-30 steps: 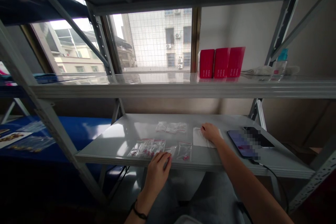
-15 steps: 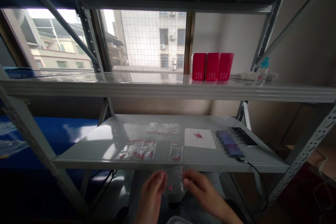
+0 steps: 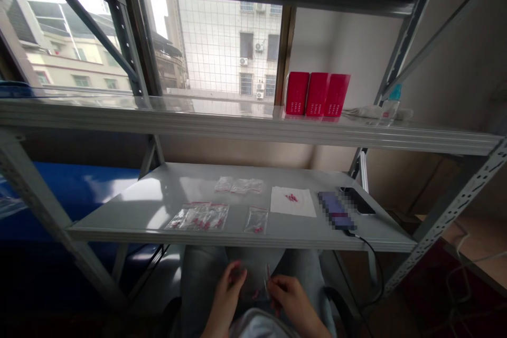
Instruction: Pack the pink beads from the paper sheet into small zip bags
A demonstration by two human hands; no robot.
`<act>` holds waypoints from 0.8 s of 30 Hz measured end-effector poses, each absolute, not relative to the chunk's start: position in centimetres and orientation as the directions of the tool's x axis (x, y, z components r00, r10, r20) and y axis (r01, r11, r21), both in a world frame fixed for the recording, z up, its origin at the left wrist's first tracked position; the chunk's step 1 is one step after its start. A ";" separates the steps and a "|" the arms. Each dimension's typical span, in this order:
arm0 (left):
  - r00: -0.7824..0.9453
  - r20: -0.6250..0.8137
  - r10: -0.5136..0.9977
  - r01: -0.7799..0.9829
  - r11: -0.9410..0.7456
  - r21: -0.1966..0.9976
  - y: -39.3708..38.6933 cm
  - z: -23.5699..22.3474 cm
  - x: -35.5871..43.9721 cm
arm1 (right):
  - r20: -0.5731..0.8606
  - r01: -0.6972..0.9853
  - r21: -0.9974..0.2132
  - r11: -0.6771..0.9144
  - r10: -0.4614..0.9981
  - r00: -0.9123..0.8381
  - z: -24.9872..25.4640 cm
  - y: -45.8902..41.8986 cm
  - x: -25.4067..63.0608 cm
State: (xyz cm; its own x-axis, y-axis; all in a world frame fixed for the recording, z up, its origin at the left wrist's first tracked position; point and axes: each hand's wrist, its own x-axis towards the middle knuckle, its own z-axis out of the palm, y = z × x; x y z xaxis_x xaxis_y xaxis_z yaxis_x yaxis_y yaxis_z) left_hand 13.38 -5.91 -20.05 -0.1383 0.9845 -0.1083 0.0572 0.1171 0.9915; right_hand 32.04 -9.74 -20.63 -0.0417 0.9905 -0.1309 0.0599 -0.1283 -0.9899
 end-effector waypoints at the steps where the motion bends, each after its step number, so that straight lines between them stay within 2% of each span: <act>1: -0.154 -0.024 0.988 0.136 0.045 0.990 -6.0 -20.2 13.4 | -0.121 0.069 -0.991 -0.118 0.992 -0.040 -20.7 -9.8 32.1; 4: 0.028 0.141 0.990 0.257 -0.143 0.956 -6.6 -20.6 14.0 | -0.127 0.058 -0.990 -0.126 0.991 -0.030 -21.2 -9.7 32.3; 6: 0.191 0.136 0.972 0.259 -0.184 0.948 -7.1 -20.6 14.5 | -0.149 0.053 -0.988 -0.147 0.988 -0.044 -21.5 -9.6 32.2; 8: 0.266 0.111 0.958 0.250 -0.180 0.951 -7.5 -20.5 14.9 | -0.157 0.060 -0.986 -0.153 0.986 -0.063 -21.7 -9.5 32.0; 15: 0.297 0.079 0.952 0.238 -0.154 0.959 -7.7 -20.3 15.0 | -0.076 0.126 -0.990 -0.064 0.993 -0.090 -21.8 -9.7 31.4; 19: 0.296 0.070 0.953 0.191 -0.131 0.973 -7.8 -20.6 15.1 | 0.011 0.142 -0.990 0.020 0.998 -0.065 -21.9 -9.6 31.3; 24: 0.320 0.029 0.947 0.120 -0.070 0.990 -7.9 -20.3 15.3 | 0.050 0.233 -0.971 0.059 0.998 -0.046 -21.7 -9.9 30.9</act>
State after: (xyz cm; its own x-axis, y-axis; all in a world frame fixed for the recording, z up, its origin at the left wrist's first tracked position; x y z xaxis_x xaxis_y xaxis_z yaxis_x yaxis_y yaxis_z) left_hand 15.28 -7.86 -20.27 0.3198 0.9471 0.0287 0.1197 -0.0704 0.9903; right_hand 30.88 -9.94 -21.66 -0.0457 0.9977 0.0502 0.2331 0.0595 -0.9706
